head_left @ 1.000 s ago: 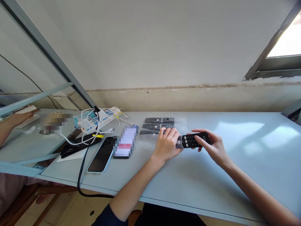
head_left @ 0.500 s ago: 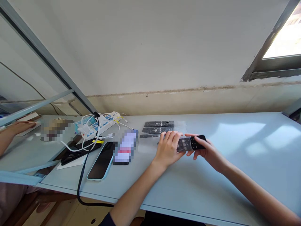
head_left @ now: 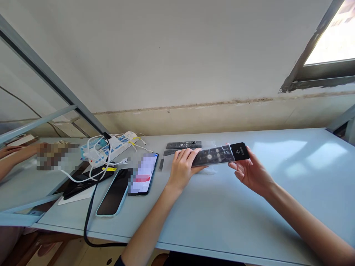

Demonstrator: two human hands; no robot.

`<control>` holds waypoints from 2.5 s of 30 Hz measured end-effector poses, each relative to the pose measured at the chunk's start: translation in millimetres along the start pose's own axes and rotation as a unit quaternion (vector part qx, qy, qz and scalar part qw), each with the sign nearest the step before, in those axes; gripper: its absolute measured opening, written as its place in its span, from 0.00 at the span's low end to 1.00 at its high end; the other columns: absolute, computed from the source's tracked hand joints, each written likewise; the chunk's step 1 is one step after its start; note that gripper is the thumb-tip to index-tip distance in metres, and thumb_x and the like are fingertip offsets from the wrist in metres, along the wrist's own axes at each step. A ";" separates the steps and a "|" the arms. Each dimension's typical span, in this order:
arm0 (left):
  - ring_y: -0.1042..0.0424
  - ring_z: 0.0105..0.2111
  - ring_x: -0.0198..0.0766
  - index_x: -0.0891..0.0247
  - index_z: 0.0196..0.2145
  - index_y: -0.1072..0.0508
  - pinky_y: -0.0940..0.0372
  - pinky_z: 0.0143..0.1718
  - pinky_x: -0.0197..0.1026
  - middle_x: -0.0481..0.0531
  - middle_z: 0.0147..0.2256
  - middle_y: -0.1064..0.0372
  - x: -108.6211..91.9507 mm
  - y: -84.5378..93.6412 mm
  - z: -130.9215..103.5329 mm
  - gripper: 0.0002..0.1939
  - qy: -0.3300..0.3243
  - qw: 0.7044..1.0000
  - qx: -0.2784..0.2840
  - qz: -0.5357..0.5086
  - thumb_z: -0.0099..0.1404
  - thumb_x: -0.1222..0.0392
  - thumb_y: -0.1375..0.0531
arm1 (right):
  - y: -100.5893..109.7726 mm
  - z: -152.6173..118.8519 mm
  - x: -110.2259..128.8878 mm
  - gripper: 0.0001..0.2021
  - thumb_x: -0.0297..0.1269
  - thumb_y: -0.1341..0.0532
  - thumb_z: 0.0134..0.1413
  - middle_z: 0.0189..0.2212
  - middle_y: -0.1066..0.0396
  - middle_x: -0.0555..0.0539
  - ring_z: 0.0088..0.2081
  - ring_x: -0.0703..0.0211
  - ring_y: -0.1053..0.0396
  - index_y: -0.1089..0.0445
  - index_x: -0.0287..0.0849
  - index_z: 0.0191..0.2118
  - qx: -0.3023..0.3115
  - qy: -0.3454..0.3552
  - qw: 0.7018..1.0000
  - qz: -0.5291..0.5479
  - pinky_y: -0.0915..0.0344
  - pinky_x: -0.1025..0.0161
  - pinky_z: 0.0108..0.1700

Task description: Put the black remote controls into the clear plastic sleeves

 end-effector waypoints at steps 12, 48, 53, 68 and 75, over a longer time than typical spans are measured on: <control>0.32 0.34 0.38 0.63 0.52 0.36 0.43 0.38 0.39 0.50 0.33 0.32 -9.5 -7.8 -3.0 0.21 -0.120 0.987 0.058 0.095 0.65 0.52 0.43 | -2.8 -3.2 -5.1 0.23 0.43 0.31 0.38 0.19 0.37 0.55 0.20 0.66 0.38 0.29 0.47 0.44 0.051 0.040 0.970 -0.235 0.33 0.66 0.21; 0.32 0.34 0.36 0.60 0.34 0.27 0.38 0.40 0.40 0.48 0.35 0.33 -5.0 -0.6 -1.9 0.02 -0.046 0.956 0.290 0.022 0.61 0.62 0.40 | 11.8 3.0 5.9 0.23 0.57 0.37 0.36 0.17 0.38 0.56 0.17 0.67 0.43 0.32 0.43 0.34 -0.159 0.155 0.930 -0.292 0.41 0.62 0.23; 0.33 0.33 0.37 0.63 0.30 0.29 0.39 0.38 0.39 0.49 0.32 0.33 -19.5 -17.9 -5.4 0.01 -0.093 0.941 0.324 0.012 0.59 0.64 0.40 | 11.4 2.5 2.3 0.22 0.56 0.37 0.37 0.18 0.37 0.55 0.16 0.69 0.43 0.32 0.42 0.32 -0.150 0.172 0.933 -0.278 0.43 0.64 0.22; 0.55 0.63 0.50 0.59 0.57 0.40 0.54 0.61 0.55 0.59 0.62 0.51 -1.4 -21.3 1.0 0.26 0.088 0.954 0.283 -0.033 0.65 0.47 0.47 | 2.9 -0.8 1.8 0.17 0.51 0.38 0.36 0.16 0.39 0.56 0.15 0.69 0.44 0.33 0.42 0.29 -0.119 0.193 0.944 -0.241 0.43 0.64 0.21; 0.72 0.65 0.56 0.51 0.64 0.52 0.66 0.60 0.66 0.56 0.66 0.68 40.1 -15.4 -0.6 0.38 0.171 0.906 0.385 0.045 0.61 0.38 0.46 | 1.9 -6.1 7.4 0.14 0.48 0.40 0.38 0.15 0.40 0.56 0.16 0.69 0.44 0.32 0.42 0.28 -0.113 0.198 0.942 -0.245 0.42 0.64 0.22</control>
Point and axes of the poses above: each hand's wrist, its own z-axis towards the middle knuckle, its own y-axis out of the back of the hand, x = y × z, the point moved 3 cm from there along z, towards the middle knuckle
